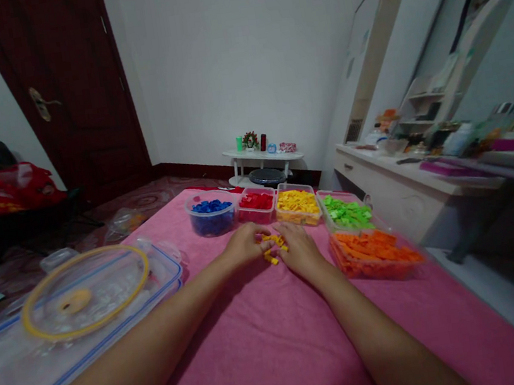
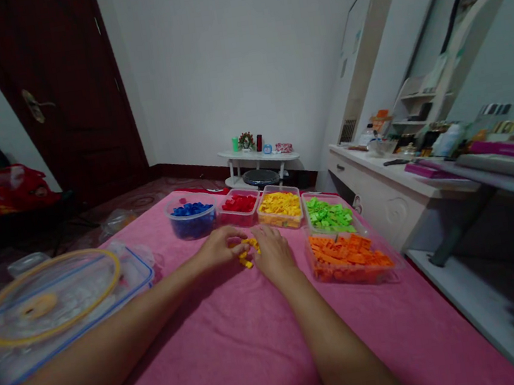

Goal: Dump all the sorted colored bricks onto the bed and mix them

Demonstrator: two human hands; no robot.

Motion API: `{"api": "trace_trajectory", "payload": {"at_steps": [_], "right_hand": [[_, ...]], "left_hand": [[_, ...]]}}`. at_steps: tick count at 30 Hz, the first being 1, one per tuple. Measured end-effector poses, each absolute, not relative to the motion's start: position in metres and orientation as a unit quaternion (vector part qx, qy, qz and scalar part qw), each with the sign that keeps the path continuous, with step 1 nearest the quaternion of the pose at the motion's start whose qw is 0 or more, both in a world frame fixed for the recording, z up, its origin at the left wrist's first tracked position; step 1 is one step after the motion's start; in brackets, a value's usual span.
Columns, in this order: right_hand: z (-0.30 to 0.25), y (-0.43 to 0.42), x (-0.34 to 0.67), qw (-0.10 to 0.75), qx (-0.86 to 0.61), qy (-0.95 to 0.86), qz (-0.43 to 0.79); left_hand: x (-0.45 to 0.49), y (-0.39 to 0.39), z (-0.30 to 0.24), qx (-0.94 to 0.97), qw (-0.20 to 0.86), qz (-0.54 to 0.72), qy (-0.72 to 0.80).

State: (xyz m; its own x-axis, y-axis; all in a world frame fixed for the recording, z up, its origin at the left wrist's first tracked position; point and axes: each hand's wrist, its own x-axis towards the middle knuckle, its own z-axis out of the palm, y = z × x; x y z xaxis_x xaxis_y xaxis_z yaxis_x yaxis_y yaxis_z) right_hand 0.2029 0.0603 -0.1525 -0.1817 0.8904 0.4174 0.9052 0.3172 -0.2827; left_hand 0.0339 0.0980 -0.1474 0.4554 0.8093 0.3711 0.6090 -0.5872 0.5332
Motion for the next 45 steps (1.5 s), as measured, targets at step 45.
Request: {"api": "trace_trajectory", "payload": {"at_steps": [45], "right_hand": [[-0.139, 0.049, 0.209, 0.106, -0.663, -0.739, -0.055]], "left_hand": [[0.035, 0.084, -0.151, 0.871, 0.109, 0.217, 0.427]]}}
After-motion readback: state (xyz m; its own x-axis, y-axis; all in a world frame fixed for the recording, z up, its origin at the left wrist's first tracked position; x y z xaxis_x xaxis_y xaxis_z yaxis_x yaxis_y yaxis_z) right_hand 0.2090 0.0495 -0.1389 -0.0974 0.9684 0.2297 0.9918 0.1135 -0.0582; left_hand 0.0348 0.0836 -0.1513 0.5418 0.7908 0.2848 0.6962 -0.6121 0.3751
